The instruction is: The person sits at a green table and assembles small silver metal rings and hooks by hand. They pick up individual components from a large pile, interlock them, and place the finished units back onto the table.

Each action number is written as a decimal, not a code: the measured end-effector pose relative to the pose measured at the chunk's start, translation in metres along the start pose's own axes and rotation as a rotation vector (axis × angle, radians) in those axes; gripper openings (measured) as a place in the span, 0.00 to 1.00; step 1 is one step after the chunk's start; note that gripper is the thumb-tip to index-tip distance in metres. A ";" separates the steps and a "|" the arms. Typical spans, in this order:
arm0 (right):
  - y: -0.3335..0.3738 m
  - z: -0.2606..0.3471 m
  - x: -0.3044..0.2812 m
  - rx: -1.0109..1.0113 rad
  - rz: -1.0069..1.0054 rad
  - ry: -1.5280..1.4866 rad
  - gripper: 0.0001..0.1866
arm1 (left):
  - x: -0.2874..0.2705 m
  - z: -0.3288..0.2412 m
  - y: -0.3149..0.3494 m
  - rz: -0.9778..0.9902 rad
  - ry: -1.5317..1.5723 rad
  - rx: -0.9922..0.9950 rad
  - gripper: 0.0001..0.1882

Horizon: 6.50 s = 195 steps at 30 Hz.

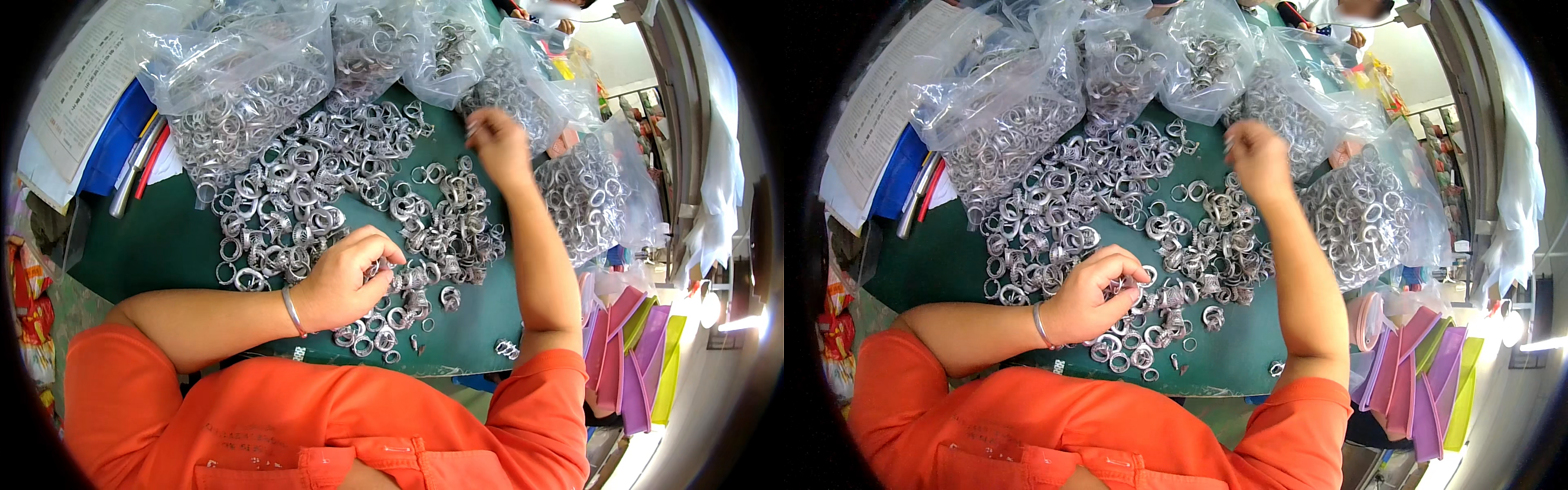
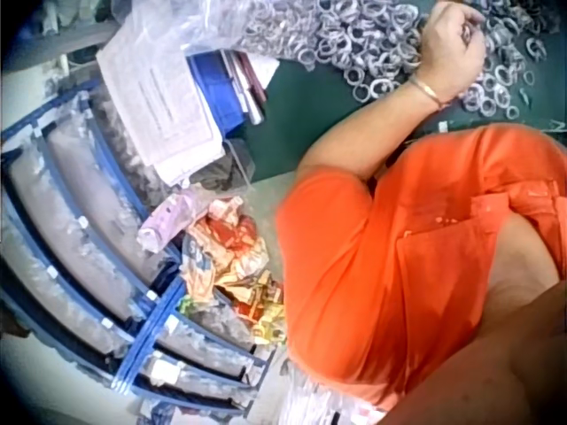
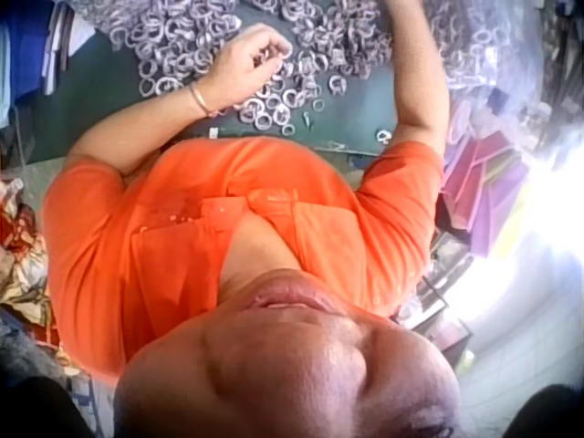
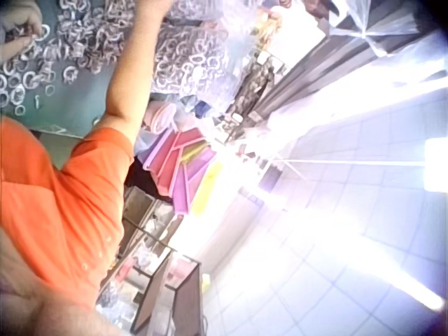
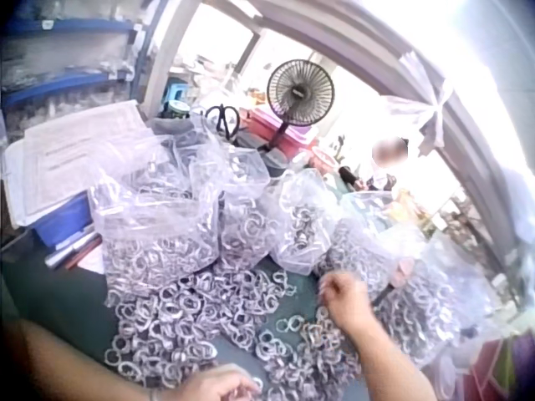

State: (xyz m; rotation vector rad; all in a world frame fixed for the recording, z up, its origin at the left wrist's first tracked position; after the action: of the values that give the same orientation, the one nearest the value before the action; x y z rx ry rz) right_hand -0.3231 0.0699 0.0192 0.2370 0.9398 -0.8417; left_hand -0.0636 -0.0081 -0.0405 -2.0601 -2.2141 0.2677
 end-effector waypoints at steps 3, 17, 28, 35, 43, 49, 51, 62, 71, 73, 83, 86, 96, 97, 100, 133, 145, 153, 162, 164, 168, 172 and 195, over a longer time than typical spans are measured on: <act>-0.022 0.041 -0.068 -0.049 -0.265 -0.102 0.08 | 0.001 -0.001 0.001 -0.010 -0.016 0.037 0.08; -0.003 0.051 -0.071 0.024 -0.220 -0.542 0.09 | 0.000 -0.004 -0.001 -0.015 -0.003 0.027 0.07; 0.019 0.046 -0.071 0.039 -0.205 -0.670 0.06 | 0.002 -0.005 -0.001 0.007 0.000 0.020 0.08; 0.089 0.053 -0.154 -0.237 -0.576 -0.559 0.07 | 0.000 -0.008 -0.003 0.000 -0.016 0.021 0.08; 0.229 -0.087 -0.316 0.141 -1.120 -0.584 0.08 | 0.004 -0.007 -0.003 -0.014 -0.058 0.070 0.06; 0.262 -0.233 -0.293 0.729 -0.975 -0.946 0.11 | 0.006 -0.005 -0.006 0.013 -0.095 0.071 0.06; 0.252 -0.247 -0.289 0.646 -1.018 -1.072 0.17 | 0.006 -0.001 -0.004 0.023 -0.076 0.059 0.07; 0.225 -0.084 -0.258 -0.036 -1.252 -0.353 0.15 | 0.003 -0.002 -0.003 0.007 -0.092 0.069 0.07; 0.210 0.012 -0.012 -0.002 -0.231 0.330 0.12 | 0.009 0.000 -0.001 0.105 -0.092 0.042 0.14; 0.210 0.012 -0.004 -0.002 -0.318 0.390 0.10 | 0.011 -0.006 -0.001 0.122 -0.167 0.095 0.14; 0.185 -0.001 -0.018 0.228 -0.222 0.200 0.04 | 0.009 -0.054 -0.011 0.082 -0.537 0.159 0.13; 0.186 0.001 -0.003 0.165 -0.120 0.447 0.06 | 0.019 -0.061 -0.015 0.106 -0.584 0.231 0.14; 0.204 0.078 -0.004 -0.381 -0.373 -0.187 0.13 | 0.065 -0.010 -0.037 0.243 0.249 -0.272 0.23; 0.204 0.078 0.000 -0.378 -0.346 -0.237 0.16 | 0.062 -0.010 -0.041 0.261 0.153 -0.264 0.21; 0.202 0.058 -0.004 -0.136 -0.328 -0.387 0.17 | 0.041 -0.024 -0.063 0.150 0.019 -0.230 0.16; 0.198 0.027 -0.008 -0.106 -0.364 -0.356 0.06 | 0.021 -0.002 -0.127 0.522 -1.125 0.310 0.08; 0.197 0.022 -0.002 -0.084 -0.325 -0.358 0.04 | -0.001 0.002 -0.115 0.292 -0.241 -0.190 0.13; 0.196 0.021 -0.002 -0.077 -0.319 -0.383 0.04 | 0.033 -0.018 -0.101 0.577 -0.890 0.320 0.21; 0.195 0.020 0.001 -0.050 -0.287 -0.365 0.04 | 0.042 -0.031 -0.082 0.593 -0.966 0.482 0.16; 0.196 0.019 0.002 -0.053 -0.291 -0.380 0.04 | 0.036 -0.039 -0.085 0.545 -0.859 0.416 0.14; 0.195 0.020 0.000 -0.065 -0.294 -0.350 0.04 | 0.006 -0.028 -0.102 0.335 -0.244 -0.118 0.11; 0.195 0.019 0.002 -0.075 -0.298 -0.368 0.04 | -0.042 -0.084 -0.159 -0.174 -0.389 0.166 0.15; 0.195 0.027 -0.008 -0.028 -0.364 -0.520 0.10 | 0.052 0.029 -0.128 0.419 0.343 -0.624 0.09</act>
State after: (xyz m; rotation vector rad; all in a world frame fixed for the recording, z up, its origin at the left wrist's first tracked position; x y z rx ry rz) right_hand -0.1673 0.1900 0.0093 -0.1819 0.5077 -1.1533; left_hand -0.1983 0.0340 -0.0460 -2.6014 -1.7799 -0.7888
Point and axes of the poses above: each hand's wrist, its own y-axis away from the middle knuckle, its own x-axis out of the palm, z = x × y, the point moved 8 cm from there along -y, towards the middle knuckle, and after that the axes turned 3 degrees about z, right-handed, at the moved point
